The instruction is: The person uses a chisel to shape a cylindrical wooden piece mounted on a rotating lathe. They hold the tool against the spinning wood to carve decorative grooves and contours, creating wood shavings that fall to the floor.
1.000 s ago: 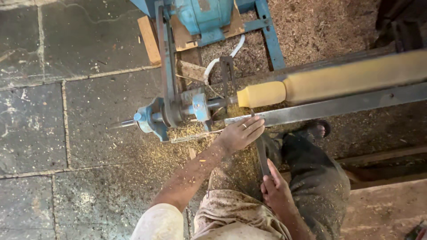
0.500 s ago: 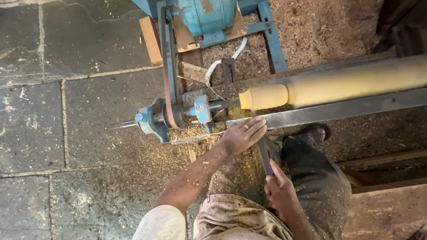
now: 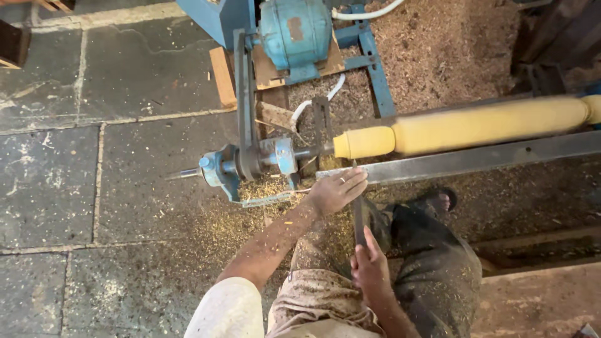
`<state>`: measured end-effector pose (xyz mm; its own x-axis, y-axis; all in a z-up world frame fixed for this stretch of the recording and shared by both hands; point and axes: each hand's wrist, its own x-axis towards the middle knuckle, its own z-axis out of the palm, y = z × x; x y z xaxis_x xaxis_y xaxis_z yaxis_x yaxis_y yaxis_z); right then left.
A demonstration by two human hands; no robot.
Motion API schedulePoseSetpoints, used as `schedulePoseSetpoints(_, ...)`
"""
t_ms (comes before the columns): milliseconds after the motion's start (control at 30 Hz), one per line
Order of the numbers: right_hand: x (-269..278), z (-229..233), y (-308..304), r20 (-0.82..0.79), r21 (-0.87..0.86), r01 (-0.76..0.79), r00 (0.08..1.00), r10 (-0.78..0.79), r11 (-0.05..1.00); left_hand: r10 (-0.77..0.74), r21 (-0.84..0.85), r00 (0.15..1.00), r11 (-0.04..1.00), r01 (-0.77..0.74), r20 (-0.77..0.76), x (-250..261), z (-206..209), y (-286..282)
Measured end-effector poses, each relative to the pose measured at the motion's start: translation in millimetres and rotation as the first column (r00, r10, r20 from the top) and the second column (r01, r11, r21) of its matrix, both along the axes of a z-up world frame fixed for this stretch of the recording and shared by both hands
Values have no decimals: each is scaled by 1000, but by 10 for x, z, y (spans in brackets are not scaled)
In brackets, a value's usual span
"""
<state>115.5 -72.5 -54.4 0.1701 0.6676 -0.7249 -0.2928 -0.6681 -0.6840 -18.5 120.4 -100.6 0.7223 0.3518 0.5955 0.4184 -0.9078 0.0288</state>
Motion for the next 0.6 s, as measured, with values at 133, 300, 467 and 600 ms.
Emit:
schedulePoseSetpoints(133,72,-76,12,26,-30,-66,997,67,997,-2,-25,999,1000,1,-34,-12,-59,8)
schedulePoseSetpoints(300,282,-103,46,87,27,-168,982,165,985,-5,-22,1000,1000,5,-8,-15,36,5)
schedulePoseSetpoints(467,404,30,70,23,-78,-172,984,175,982,-8,-30,1000,1000,7,-27,-3,138,4)
schedulePoseSetpoints(600,482,168,160,93,-75,-249,962,256,966,3,-38,1000,999,-4,-22,5,161,1)
